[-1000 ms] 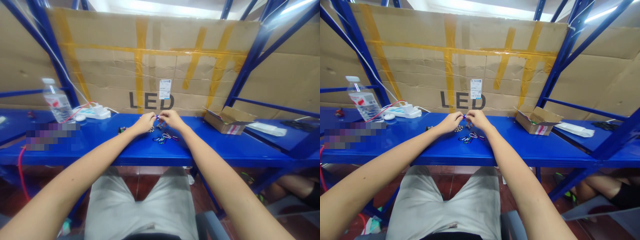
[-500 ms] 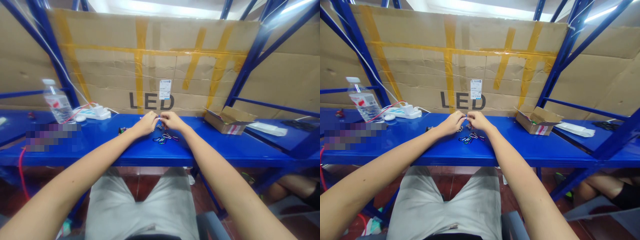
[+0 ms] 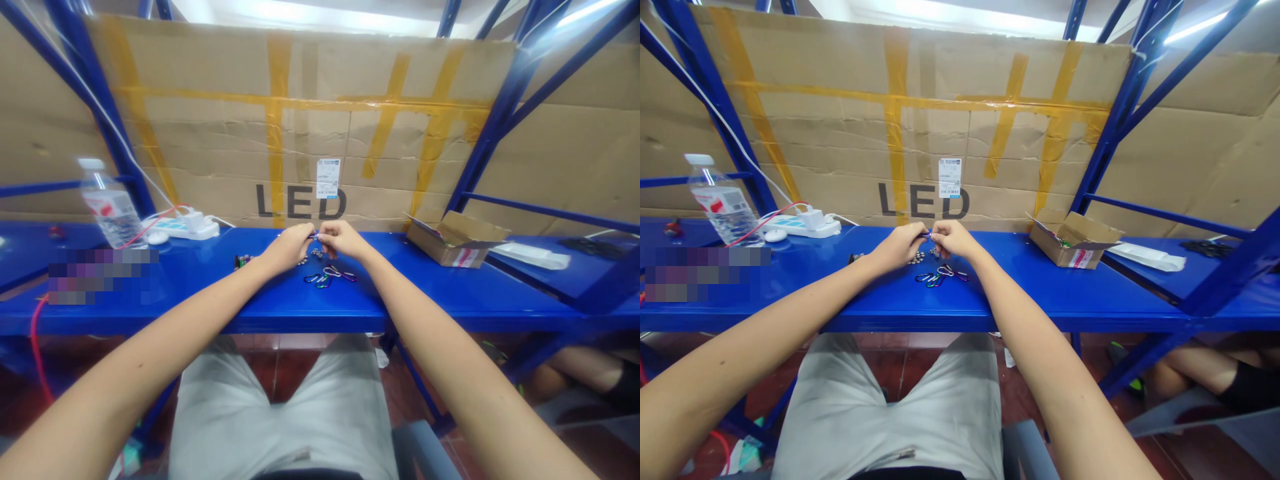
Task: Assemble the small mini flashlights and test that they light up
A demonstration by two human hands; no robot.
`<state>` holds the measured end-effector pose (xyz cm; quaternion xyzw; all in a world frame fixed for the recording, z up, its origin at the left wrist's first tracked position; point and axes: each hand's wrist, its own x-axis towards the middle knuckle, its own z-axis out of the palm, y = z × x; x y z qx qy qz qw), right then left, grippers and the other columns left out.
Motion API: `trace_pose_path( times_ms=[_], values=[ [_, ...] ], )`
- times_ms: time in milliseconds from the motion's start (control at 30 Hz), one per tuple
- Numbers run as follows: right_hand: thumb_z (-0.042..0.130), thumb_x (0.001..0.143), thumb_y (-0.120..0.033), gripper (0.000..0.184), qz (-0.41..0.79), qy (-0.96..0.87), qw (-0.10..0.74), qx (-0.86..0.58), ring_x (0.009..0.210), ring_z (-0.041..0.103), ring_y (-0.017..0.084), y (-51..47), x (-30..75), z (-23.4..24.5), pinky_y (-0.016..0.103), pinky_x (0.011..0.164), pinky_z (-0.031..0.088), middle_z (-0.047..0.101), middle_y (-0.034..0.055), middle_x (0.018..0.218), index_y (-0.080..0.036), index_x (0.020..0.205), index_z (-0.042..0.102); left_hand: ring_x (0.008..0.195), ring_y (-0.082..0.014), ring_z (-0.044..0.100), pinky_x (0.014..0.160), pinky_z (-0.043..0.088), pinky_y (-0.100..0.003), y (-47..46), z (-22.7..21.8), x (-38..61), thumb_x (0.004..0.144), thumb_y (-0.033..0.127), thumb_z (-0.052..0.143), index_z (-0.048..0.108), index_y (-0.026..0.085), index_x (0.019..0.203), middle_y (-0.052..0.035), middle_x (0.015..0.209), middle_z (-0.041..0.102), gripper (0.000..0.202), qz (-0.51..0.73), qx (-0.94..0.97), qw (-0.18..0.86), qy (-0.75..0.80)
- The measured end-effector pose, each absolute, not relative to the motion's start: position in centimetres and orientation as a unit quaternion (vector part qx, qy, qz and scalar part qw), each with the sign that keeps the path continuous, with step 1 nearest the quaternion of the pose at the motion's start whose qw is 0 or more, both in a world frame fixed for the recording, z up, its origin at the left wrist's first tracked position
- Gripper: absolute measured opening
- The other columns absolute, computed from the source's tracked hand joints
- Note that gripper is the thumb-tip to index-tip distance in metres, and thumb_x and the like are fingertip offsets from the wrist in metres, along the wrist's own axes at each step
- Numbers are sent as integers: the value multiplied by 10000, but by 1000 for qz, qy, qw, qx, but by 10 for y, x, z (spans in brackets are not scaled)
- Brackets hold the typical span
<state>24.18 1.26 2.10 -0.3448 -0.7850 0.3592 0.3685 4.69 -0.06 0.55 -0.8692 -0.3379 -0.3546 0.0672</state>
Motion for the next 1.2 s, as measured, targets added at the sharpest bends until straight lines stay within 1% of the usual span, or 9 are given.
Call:
trace_pose_path(
  times_ms=[100, 367, 600, 733, 800, 933, 1000, 1100, 1200],
  values=[
    [701, 862, -321, 269, 366, -786, 365, -338, 387, 544, 114, 13, 243, 22, 208, 378, 425, 592, -22, 505, -189, 712, 521, 839, -214, 612, 775, 482, -337, -2, 6, 48, 962, 162, 480, 553, 186, 888, -77, 877, 644, 107, -355, -871, 89, -327],
    [637, 850, -172, 208, 294, -798, 390, -353, 402, 526, 98, 16, 239, 18, 197, 409, 413, 582, -27, 500, -173, 665, 542, 851, -223, 620, 781, 499, -353, 3, 2, 49, 987, 160, 442, 577, 173, 932, -92, 893, 652, 146, -357, -868, 104, -330],
    [615, 782, -136, 182, 384, -762, 379, -358, 334, 472, 96, 14, 243, 21, 199, 342, 346, 551, -30, 448, -177, 627, 529, 842, -201, 624, 776, 485, -329, 6, 3, 46, 959, 154, 507, 618, 181, 892, -70, 886, 677, 132, -386, -875, 104, -273],
    [612, 715, -129, 127, 451, -731, 373, -351, 311, 412, 83, 16, 246, 20, 200, 323, 304, 517, -38, 419, -171, 618, 544, 807, -177, 632, 750, 474, -305, 3, 7, 48, 903, 131, 582, 638, 188, 849, -38, 861, 693, 97, -410, -869, 76, -266],
    [620, 710, -138, 115, 463, -726, 373, -346, 314, 403, 80, 17, 246, 19, 199, 329, 304, 506, -42, 418, -168, 623, 552, 803, -167, 630, 761, 482, -301, 2, 7, 49, 878, 119, 603, 639, 187, 849, -31, 866, 692, 82, -422, -863, 53, -272],
    [668, 758, -204, 158, 412, -750, 394, -334, 369, 471, 88, 17, 245, 20, 197, 369, 360, 542, -29, 461, -165, 645, 565, 853, -191, 627, 798, 514, -333, 7, 5, 51, 870, 180, 634, 640, 175, 929, -56, 918, 673, 59, -434, -839, 33, -327],
    [685, 777, -237, 181, 375, -763, 401, -341, 382, 492, 93, 18, 245, 21, 201, 386, 376, 556, -25, 476, -164, 658, 569, 933, -212, 631, 874, 522, -371, 11, 3, 51, 921, 214, 576, 654, 167, 951, -86, 975, 661, 96, -434, -833, 44, -341],
    [675, 793, -243, 175, 320, -781, 402, -356, 391, 498, 96, 19, 244, 21, 208, 409, 380, 563, -26, 489, -162, 670, 579, 1018, -224, 627, 969, 499, -395, 16, 1, 51, 972, 193, 462, 670, 158, 887, -118, 1037, 651, 228, -424, -839, 61, -336],
    [626, 800, -218, 155, 267, -806, 390, -357, 413, 500, 96, 20, 243, 18, 214, 454, 388, 558, -30, 492, -161, 661, 586, 938, -226, 640, 891, 507, -376, 15, 0, 49, 968, 201, 491, 673, 158, 882, -107, 958, 674, 206, -396, -849, 54, -346]
  ],
)
